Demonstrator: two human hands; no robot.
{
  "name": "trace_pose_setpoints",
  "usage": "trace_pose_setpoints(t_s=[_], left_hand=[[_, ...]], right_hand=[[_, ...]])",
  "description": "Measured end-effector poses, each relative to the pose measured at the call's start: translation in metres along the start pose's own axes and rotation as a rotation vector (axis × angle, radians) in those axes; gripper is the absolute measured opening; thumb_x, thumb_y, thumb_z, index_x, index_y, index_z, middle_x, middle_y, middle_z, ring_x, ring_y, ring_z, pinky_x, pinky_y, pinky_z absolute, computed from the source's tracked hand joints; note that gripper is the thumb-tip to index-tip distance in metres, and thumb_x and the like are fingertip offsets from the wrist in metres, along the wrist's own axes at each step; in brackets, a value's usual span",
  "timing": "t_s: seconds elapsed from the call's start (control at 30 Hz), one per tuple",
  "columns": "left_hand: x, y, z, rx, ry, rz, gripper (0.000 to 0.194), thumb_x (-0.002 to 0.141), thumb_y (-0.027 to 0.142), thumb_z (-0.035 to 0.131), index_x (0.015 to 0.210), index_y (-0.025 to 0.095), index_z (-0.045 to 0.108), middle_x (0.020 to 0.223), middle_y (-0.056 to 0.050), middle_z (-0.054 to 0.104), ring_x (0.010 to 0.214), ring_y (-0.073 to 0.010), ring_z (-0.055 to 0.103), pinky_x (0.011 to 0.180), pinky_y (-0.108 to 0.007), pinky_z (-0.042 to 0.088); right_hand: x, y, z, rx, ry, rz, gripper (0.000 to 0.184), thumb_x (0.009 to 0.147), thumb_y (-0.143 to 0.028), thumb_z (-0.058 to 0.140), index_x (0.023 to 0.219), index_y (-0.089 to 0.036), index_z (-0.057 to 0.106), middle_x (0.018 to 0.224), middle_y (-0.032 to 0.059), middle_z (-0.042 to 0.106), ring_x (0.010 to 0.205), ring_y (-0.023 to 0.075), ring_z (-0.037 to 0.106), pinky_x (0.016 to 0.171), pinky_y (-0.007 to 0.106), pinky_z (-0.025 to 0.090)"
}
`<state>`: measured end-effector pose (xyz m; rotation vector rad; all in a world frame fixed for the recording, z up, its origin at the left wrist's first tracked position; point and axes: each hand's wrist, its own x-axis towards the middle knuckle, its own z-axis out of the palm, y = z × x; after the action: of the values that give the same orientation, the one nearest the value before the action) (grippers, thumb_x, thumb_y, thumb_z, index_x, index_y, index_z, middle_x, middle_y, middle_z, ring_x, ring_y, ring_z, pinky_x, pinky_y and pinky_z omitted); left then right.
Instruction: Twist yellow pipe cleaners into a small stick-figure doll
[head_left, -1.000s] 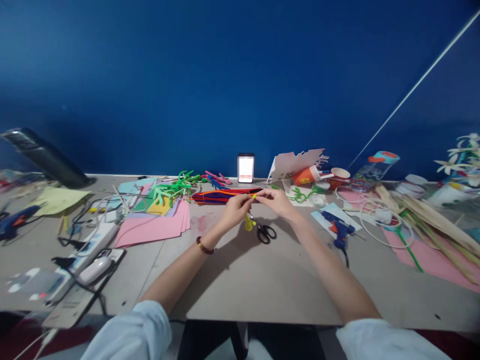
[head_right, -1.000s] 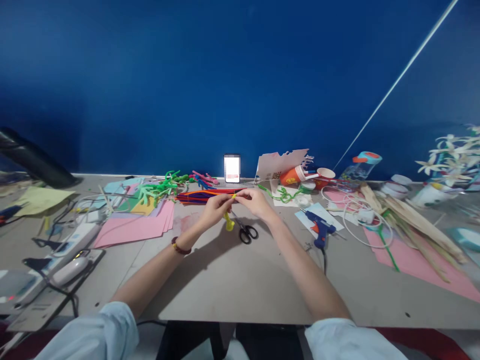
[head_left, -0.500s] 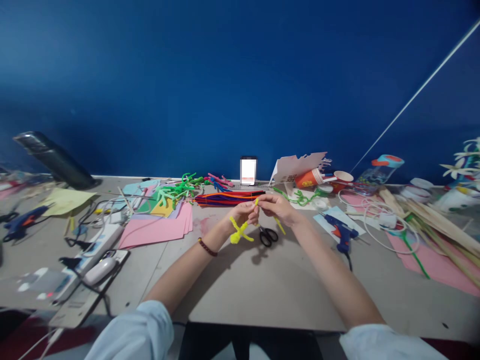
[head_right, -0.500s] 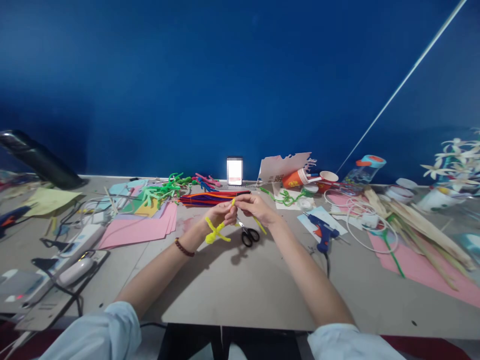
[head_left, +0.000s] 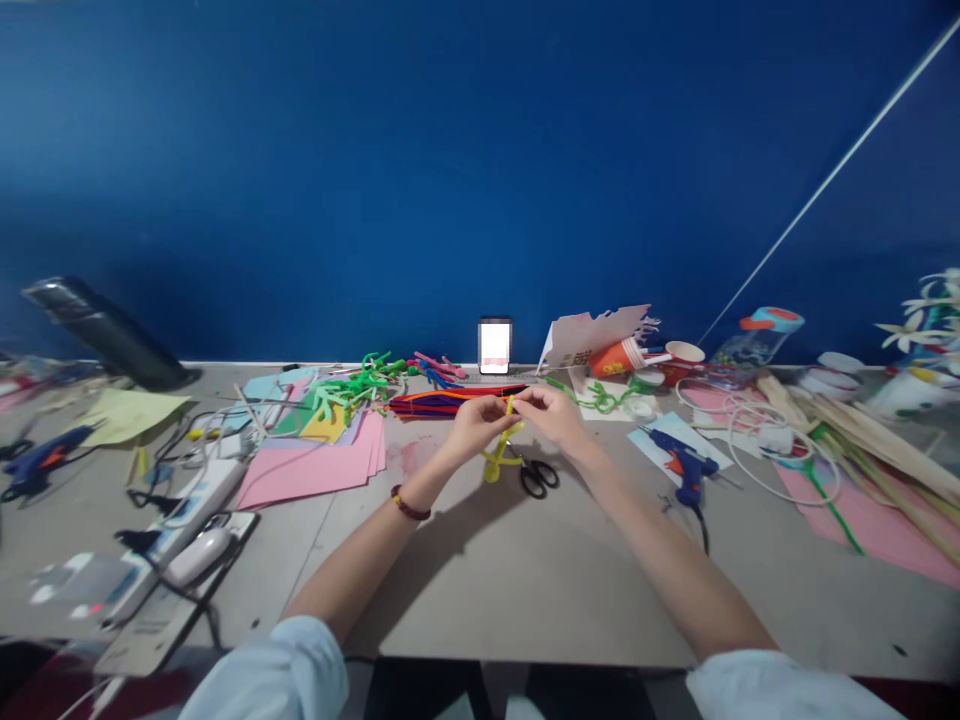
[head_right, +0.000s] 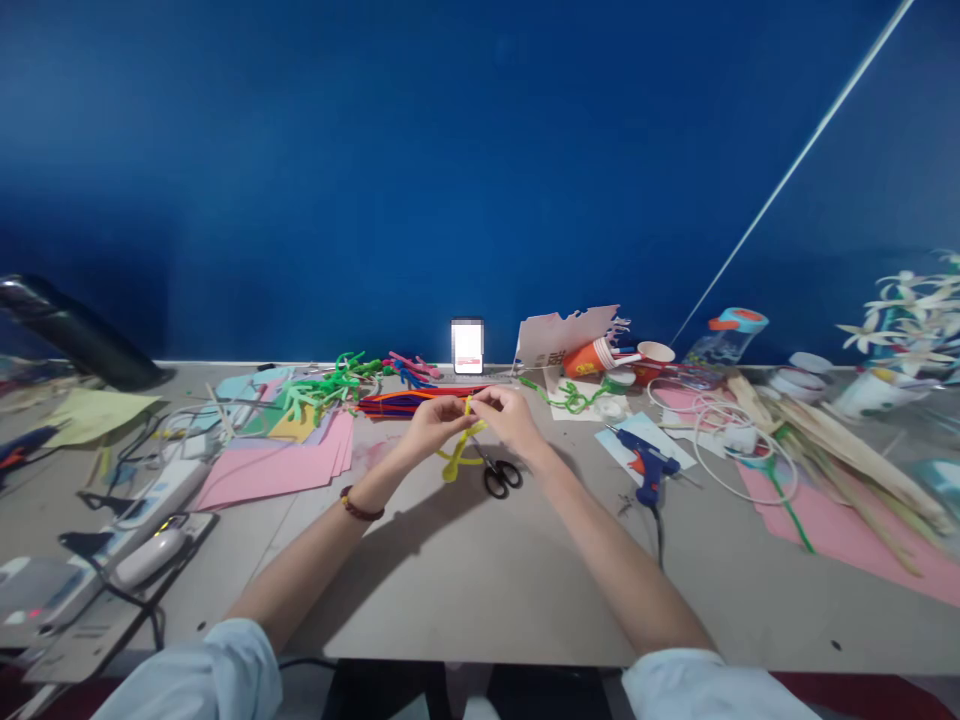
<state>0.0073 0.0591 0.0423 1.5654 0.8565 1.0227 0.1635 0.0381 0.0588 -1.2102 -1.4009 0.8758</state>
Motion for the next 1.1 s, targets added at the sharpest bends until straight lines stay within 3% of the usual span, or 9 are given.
trace_pose_setpoints(t_s=[0.13,0.27,0.4,0.67,0.83,0.97,1.1], left_hand=[[-0.003,0.005,0.001,0.044,0.030,0.053,0.037,0.074,0.049,0.069,0.064,0.013,0.064,0.062,-0.003,0.063,0.060,-0.0128,0.055,0.059,-0.024,0.040],[-0.003,0.009,0.000,-0.131,-0.087,-0.027,0.040,0.071,0.053,0.071,0.067,0.014,0.066,0.061,-0.003,0.063,0.060,-0.0143,0.058,0.062,-0.026,0.044],[-0.004,0.007,0.000,-0.411,-0.190,-0.145,0.039,0.070,0.051,0.074,0.074,0.014,0.066,0.060,-0.001,0.060,0.057,-0.0106,0.055,0.062,-0.024,0.043],[-0.012,0.006,0.008,-0.636,-0.388,-0.164,0.039,0.069,0.049,0.076,0.064,0.014,0.061,0.056,-0.001,0.053,0.055,-0.0108,0.049,0.058,-0.025,0.039],[-0.014,0.002,0.014,-0.664,-0.435,-0.156,0.044,0.068,0.054,0.074,0.057,0.015,0.057,0.052,-0.001,0.047,0.053,-0.0115,0.044,0.057,-0.028,0.036],[-0.016,-0.001,0.015,-0.705,-0.483,-0.151,0.044,0.068,0.054,0.073,0.055,0.015,0.055,0.051,-0.001,0.044,0.052,-0.0121,0.044,0.056,-0.028,0.036],[-0.015,0.001,0.016,-0.754,-0.442,-0.164,0.040,0.071,0.051,0.073,0.061,0.015,0.056,0.054,0.000,0.048,0.054,-0.0118,0.048,0.057,-0.027,0.039]], right_hand=[[-0.001,0.000,-0.002,0.040,-0.032,0.027,0.020,0.069,-0.038,0.066,0.072,-0.018,0.067,0.066,0.0010,0.064,0.060,0.0132,0.052,0.056,0.027,0.039],[0.002,0.001,-0.013,0.086,-0.188,0.051,0.024,0.073,-0.041,0.066,0.082,-0.019,0.069,0.069,-0.0004,0.064,0.053,0.0088,0.045,0.049,0.024,0.032],[0.004,0.005,-0.020,0.163,-0.295,0.087,0.033,0.074,-0.045,0.069,0.095,-0.020,0.070,0.069,-0.0014,0.063,0.049,0.0061,0.037,0.046,0.022,0.026],[0.002,0.006,-0.015,0.379,-0.379,0.215,0.034,0.065,-0.045,0.076,0.087,-0.019,0.070,0.053,-0.0054,0.053,0.043,0.0058,0.033,0.044,0.023,0.021],[0.000,0.010,-0.011,0.449,-0.384,0.264,0.034,0.062,-0.044,0.078,0.084,-0.018,0.070,0.055,-0.0042,0.058,0.043,0.0057,0.040,0.043,0.021,0.025],[-0.003,0.008,-0.010,0.496,-0.430,0.332,0.036,0.062,-0.043,0.080,0.084,-0.017,0.067,0.063,-0.0020,0.065,0.049,0.0082,0.054,0.046,0.020,0.036],[-0.003,0.009,-0.009,0.507,-0.438,0.331,0.039,0.063,-0.045,0.079,0.086,-0.019,0.060,0.062,-0.0024,0.065,0.050,0.0121,0.060,0.048,0.022,0.043]])
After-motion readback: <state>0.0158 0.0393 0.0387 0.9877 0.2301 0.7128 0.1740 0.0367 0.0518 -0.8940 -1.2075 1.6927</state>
